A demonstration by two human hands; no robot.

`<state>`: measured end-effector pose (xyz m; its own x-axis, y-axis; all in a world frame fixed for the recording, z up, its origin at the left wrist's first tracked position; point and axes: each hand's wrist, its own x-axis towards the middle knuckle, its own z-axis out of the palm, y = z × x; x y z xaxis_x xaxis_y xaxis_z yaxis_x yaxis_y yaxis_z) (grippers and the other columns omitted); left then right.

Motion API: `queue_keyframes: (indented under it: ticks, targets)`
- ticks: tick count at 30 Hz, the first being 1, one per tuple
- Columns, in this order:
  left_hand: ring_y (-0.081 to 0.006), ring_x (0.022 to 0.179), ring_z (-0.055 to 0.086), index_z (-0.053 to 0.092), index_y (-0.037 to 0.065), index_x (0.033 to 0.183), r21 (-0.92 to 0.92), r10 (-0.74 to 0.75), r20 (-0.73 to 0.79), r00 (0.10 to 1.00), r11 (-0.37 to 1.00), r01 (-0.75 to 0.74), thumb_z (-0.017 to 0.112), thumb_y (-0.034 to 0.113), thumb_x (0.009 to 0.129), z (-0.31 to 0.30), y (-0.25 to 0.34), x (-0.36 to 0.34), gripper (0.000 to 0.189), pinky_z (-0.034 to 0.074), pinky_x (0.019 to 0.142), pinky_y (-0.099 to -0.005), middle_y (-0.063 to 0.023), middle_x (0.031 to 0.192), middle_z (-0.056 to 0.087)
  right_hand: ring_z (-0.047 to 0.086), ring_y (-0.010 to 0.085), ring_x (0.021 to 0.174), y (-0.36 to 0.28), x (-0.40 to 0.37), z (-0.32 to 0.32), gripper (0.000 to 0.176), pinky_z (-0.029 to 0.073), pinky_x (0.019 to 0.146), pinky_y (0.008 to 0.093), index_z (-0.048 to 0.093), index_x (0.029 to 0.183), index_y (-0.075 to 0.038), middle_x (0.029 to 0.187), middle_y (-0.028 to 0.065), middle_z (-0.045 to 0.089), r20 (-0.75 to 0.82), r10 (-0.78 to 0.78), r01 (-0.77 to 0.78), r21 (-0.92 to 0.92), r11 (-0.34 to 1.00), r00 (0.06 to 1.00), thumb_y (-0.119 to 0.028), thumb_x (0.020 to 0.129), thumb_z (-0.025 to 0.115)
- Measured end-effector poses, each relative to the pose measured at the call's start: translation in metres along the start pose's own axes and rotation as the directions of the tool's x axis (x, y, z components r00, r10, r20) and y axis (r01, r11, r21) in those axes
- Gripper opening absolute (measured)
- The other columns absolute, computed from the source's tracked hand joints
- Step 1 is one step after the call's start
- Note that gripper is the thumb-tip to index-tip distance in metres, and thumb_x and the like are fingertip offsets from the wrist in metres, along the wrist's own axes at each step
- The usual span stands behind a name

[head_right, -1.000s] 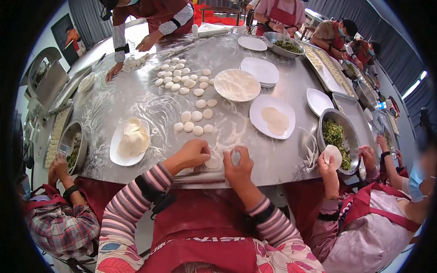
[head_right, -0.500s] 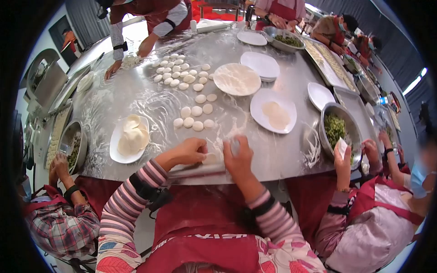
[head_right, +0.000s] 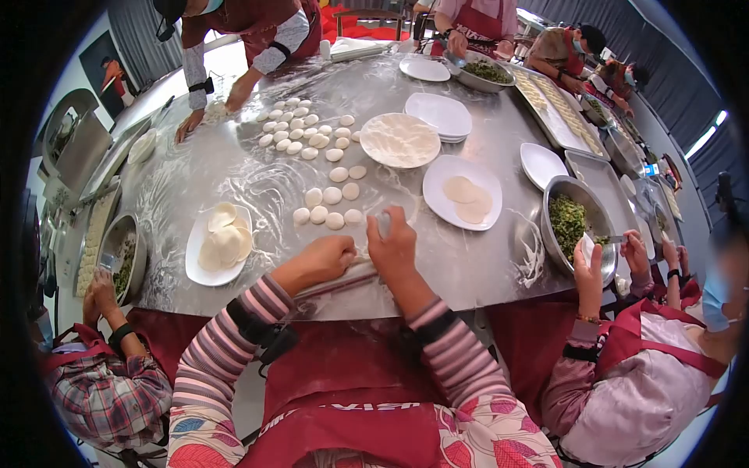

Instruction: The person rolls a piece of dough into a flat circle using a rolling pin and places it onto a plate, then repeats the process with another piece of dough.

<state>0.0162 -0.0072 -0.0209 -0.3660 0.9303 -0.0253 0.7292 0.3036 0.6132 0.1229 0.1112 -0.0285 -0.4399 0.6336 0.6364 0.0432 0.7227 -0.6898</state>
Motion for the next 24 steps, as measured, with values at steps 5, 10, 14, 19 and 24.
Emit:
queue_keyframes:
  ticks: [5, 10, 14, 19, 24]
  targets:
    - [-0.0274, 0.065, 0.06, 0.058, -0.001, 0.083, -0.099, 0.051, 0.142, 0.989, 0.994, -0.037, 0.057, 0.014, 0.078, -0.011, -0.002, -0.008, 0.016, 0.046, 0.061, -0.0351, -0.0165, 0.075, 0.062, 0.057, 0.0381, 0.059, -0.009, -0.025, -0.025, 0.027, 0.045, 0.051, 0.0424, 0.049, 0.092, -0.003, 0.067, 0.0183, 0.057, 0.016, 0.025, -0.024, -0.049, 0.999, 1.0, -0.012, 0.074, 0.067]
    - [-0.0286, 0.067, 0.06, 0.057, 0.0, 0.084, -0.21, -0.015, 0.16, 0.987, 0.976, 0.049, 0.057, 0.014, 0.076, -0.006, -0.002, -0.015, 0.015, 0.046, 0.062, -0.0367, -0.0176, 0.075, 0.06, 0.058, 0.0385, 0.06, -0.009, -0.019, -0.018, 0.027, 0.045, 0.052, 0.0421, 0.049, 0.092, -0.004, 0.069, 0.0191, 0.058, -0.011, 0.021, -0.02, 0.043, 0.999, 1.0, -0.012, 0.074, 0.067]
    - [-0.0297, 0.071, 0.06, 0.057, 0.0, 0.083, -0.087, 0.013, 0.049, 0.999, 0.996, -0.009, 0.058, 0.014, 0.076, -0.005, -0.002, -0.002, 0.016, 0.045, 0.063, -0.037, -0.0185, 0.078, 0.061, 0.058, 0.0384, 0.06, -0.001, 0.009, 0.01, 0.026, 0.046, 0.052, 0.0412, 0.049, 0.091, -0.003, 0.069, 0.0187, 0.058, 0.006, -0.022, 0.022, 0.003, 1.0, 1.0, -0.011, 0.074, 0.067]
    - [-0.0273, 0.065, 0.06, 0.056, -0.002, 0.087, -0.328, -0.127, 0.208, 0.97, 0.925, 0.191, 0.057, 0.011, 0.076, -0.012, -0.002, -0.015, 0.017, 0.046, 0.061, -0.0362, -0.0166, 0.074, 0.061, 0.058, 0.0388, 0.06, -0.019, -0.035, -0.038, 0.025, 0.045, 0.053, 0.0418, 0.049, 0.091, -0.004, 0.067, 0.0192, 0.057, 0.042, 0.092, -0.095, 0.073, 0.993, 0.995, -0.01, 0.074, 0.066]
    - [-0.0276, 0.069, 0.06, 0.056, -0.003, 0.087, -0.13, 0.032, 0.07, 0.997, 0.991, -0.023, 0.056, 0.01, 0.076, -0.002, 0.008, -0.005, 0.016, 0.047, 0.065, -0.0362, -0.0167, 0.074, 0.06, 0.058, 0.0389, 0.059, -0.006, -0.002, -0.005, 0.025, 0.046, 0.052, 0.0412, 0.049, 0.09, -0.004, 0.067, 0.0178, 0.057, -0.049, -0.049, 0.047, -0.039, 0.998, 0.998, -0.01, 0.074, 0.067]
